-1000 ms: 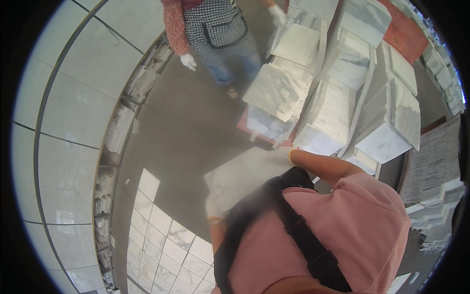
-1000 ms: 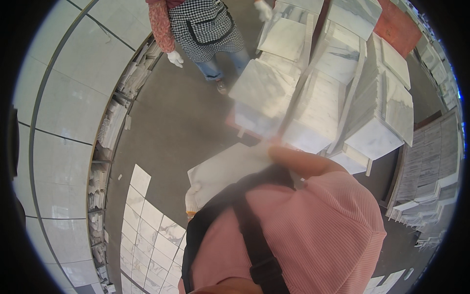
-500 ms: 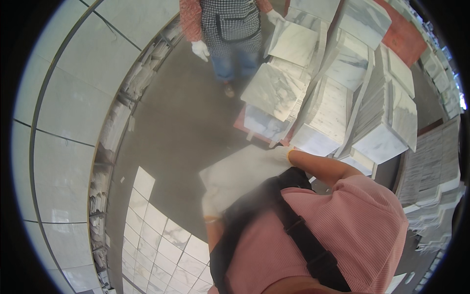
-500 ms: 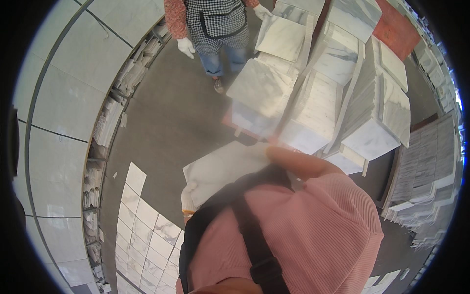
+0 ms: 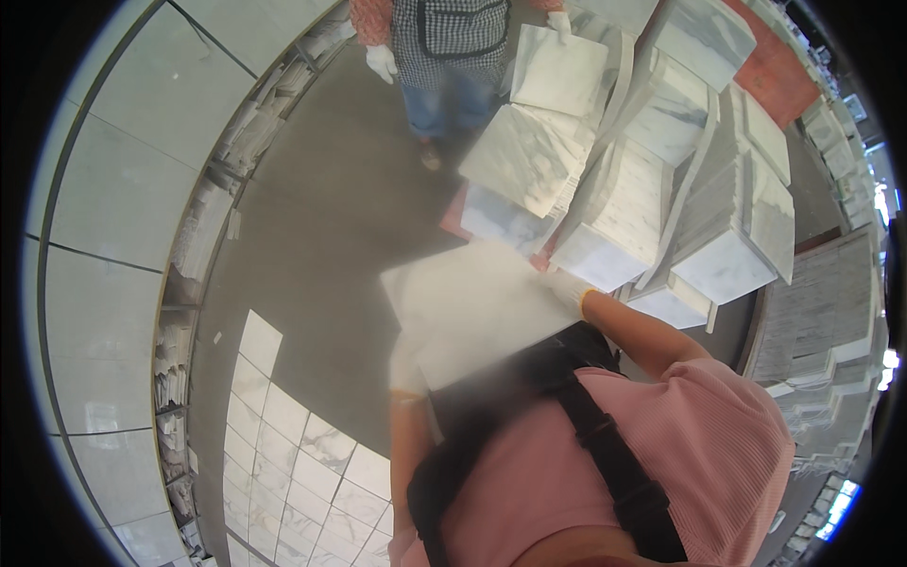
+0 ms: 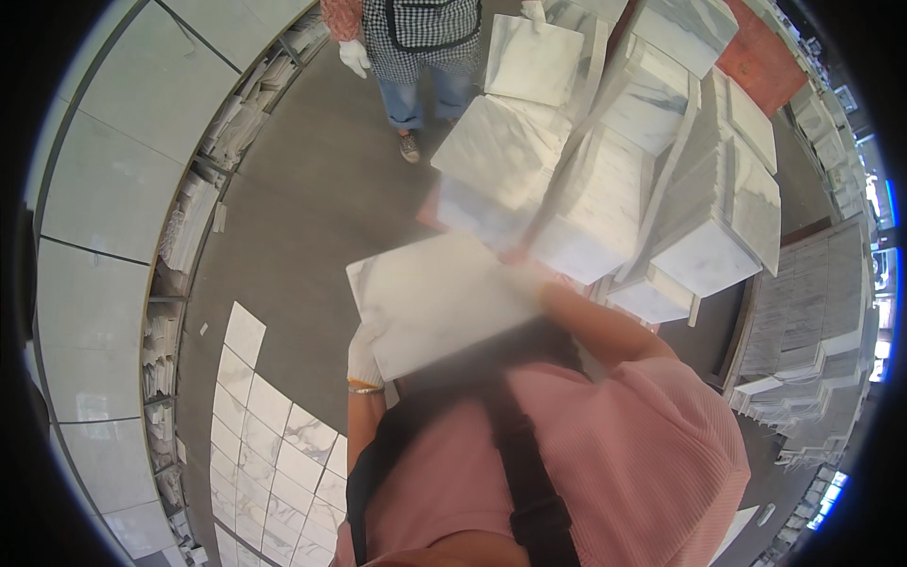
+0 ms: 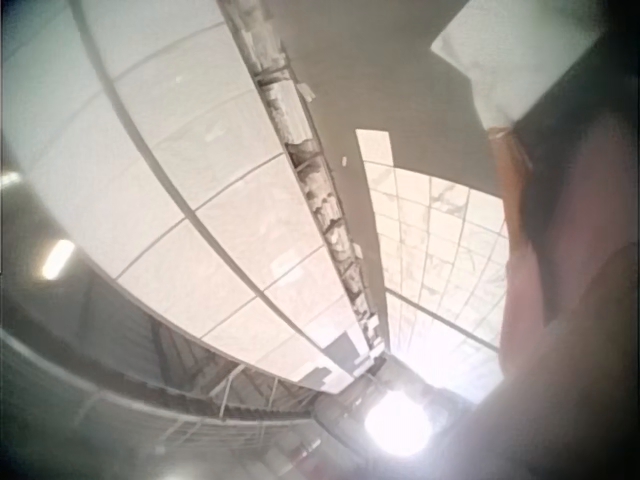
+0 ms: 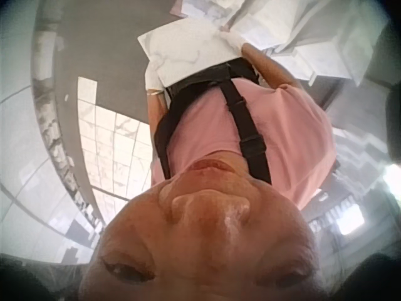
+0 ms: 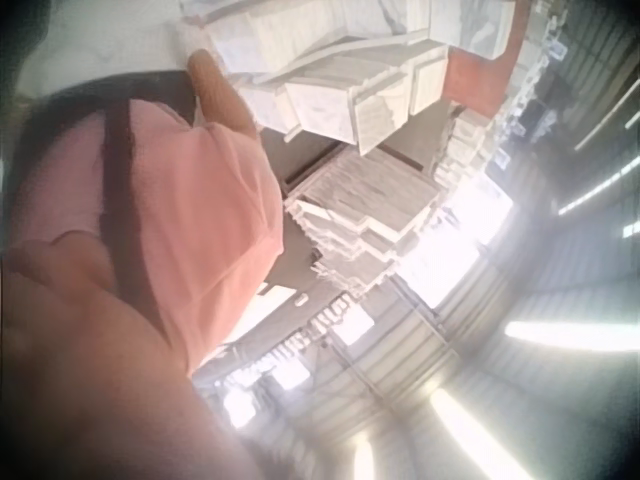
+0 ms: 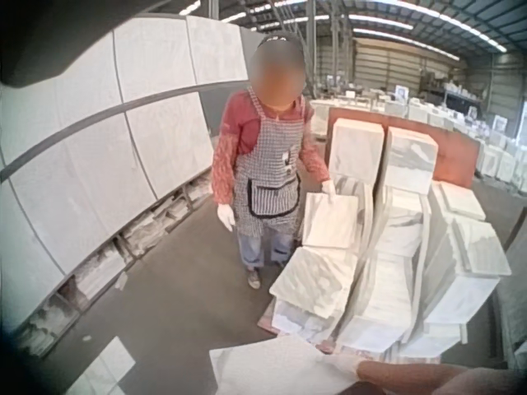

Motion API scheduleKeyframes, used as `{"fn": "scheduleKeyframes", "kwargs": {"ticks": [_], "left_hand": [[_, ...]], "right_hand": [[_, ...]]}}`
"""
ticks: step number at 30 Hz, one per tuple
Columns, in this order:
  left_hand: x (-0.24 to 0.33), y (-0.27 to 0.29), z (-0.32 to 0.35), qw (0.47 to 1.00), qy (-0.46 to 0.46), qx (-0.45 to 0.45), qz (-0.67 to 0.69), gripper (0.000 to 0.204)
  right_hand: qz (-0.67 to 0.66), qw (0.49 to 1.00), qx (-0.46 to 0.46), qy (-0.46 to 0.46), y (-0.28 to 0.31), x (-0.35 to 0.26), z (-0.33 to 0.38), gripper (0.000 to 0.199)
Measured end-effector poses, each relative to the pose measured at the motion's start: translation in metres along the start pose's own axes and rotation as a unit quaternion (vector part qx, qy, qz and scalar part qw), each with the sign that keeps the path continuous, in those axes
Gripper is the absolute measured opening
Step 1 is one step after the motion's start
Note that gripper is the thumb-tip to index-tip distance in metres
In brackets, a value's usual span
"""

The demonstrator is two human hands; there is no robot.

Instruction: The person picks up white rectangular tiles from a stack, places them on the floor, and then stacks them onto a pallet. The person repeats this process multiple times, handling the tiles with gloved hands.

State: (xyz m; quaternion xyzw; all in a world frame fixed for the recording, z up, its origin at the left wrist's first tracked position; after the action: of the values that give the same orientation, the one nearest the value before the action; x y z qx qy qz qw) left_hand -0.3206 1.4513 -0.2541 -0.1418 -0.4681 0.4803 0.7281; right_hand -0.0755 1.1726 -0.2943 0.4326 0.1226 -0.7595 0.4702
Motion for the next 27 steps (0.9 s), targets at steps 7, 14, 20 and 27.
{"fn": "scheduleKeyframes", "kwargs": {"ticks": [7,14,20,27], "left_hand": [[0.002,-0.074,-0.055,0.985,0.083,-0.099,-0.118,0.045],[0.013,-0.118,-0.174,0.870,0.070,-0.078,-0.482,0.034],[0.008,-0.167,-0.327,0.667,0.093,-0.073,-0.735,0.057],[-0.008,-0.218,-0.473,0.607,0.114,-0.064,-0.784,0.060]], "right_hand": [[-0.137,0.980,0.098,-0.106,0.055,0.025,0.052,0.038],[-0.095,0.971,0.213,-0.048,0.119,0.052,-0.010,0.038],[-0.392,0.870,0.295,-0.057,0.169,0.074,-0.087,0.046],[-0.460,0.806,0.362,-0.083,0.228,0.090,-0.161,0.044]]}}
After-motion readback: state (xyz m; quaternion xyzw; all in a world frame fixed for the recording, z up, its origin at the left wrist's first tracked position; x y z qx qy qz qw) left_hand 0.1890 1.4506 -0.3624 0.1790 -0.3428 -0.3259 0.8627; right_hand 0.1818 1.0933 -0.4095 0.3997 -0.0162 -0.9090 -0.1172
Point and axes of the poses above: each hand's wrist, its own z-axis away from the middle knuckle, its own y-axis out of the back of the hand, x = y × z, the point moved 6 cm from there along -z, towards the middle knuckle, and after that the axes turned 9 degrees about -x, right-handed, at the moved point
